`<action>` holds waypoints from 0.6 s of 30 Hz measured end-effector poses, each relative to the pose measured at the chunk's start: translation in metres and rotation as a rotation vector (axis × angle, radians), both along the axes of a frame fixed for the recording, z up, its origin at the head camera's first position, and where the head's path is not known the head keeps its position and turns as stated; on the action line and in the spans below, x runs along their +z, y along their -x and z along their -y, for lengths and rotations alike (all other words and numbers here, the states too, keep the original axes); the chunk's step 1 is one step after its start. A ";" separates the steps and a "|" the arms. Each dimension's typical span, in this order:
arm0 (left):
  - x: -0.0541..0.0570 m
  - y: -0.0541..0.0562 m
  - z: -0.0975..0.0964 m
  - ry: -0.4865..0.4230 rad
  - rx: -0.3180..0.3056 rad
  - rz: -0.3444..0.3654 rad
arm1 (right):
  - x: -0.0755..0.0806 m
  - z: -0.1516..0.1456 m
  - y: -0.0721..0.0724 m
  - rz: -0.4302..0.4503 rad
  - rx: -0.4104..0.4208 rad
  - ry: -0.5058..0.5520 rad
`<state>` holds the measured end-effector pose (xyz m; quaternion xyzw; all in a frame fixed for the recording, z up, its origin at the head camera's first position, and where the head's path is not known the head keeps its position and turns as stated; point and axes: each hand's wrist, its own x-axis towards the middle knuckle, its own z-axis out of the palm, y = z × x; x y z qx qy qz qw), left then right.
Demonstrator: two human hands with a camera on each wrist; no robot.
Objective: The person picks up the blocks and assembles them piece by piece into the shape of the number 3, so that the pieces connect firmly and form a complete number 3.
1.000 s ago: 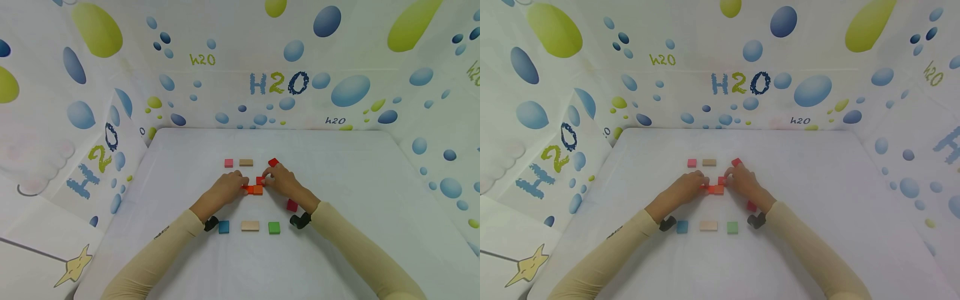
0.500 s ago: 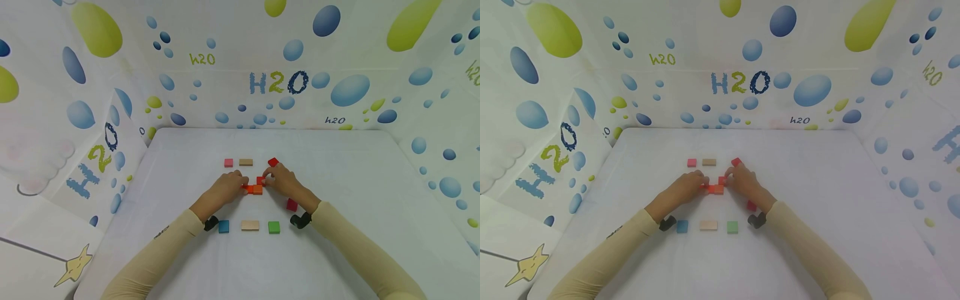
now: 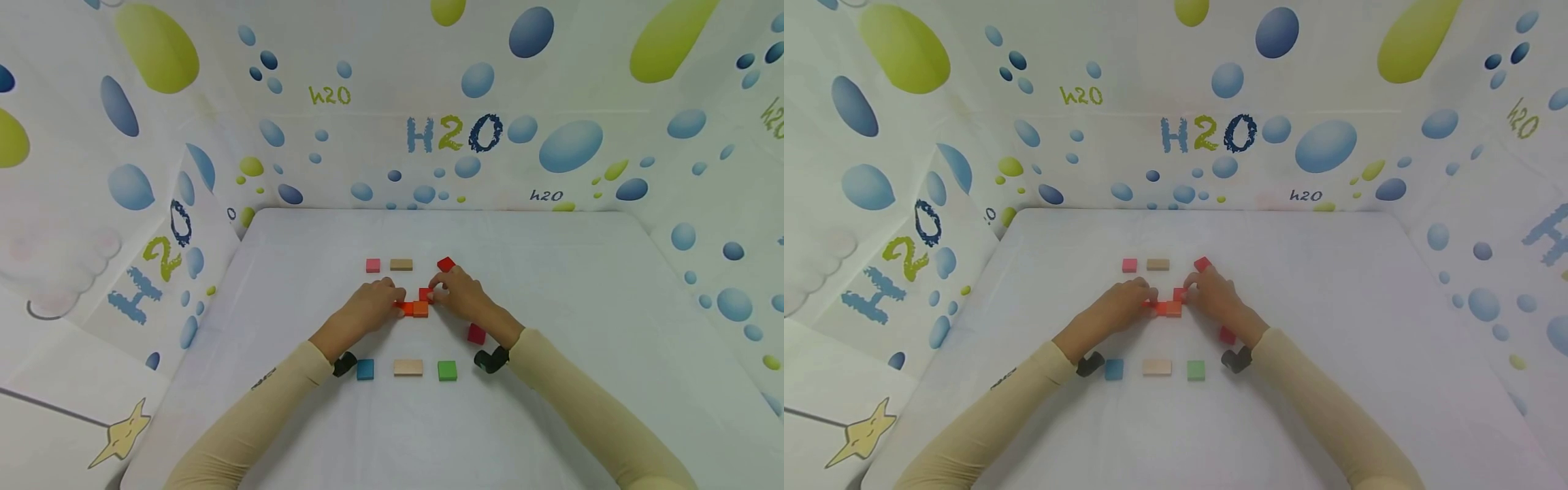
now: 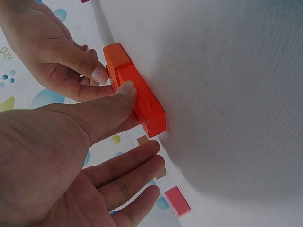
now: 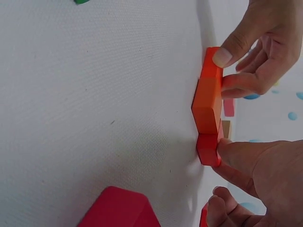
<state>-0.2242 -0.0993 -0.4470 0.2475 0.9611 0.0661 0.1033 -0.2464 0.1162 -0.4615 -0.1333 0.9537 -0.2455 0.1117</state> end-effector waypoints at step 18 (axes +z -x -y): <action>-0.001 0.001 0.000 0.000 -0.009 -0.006 | 0.003 -0.003 -0.001 -0.014 0.024 0.001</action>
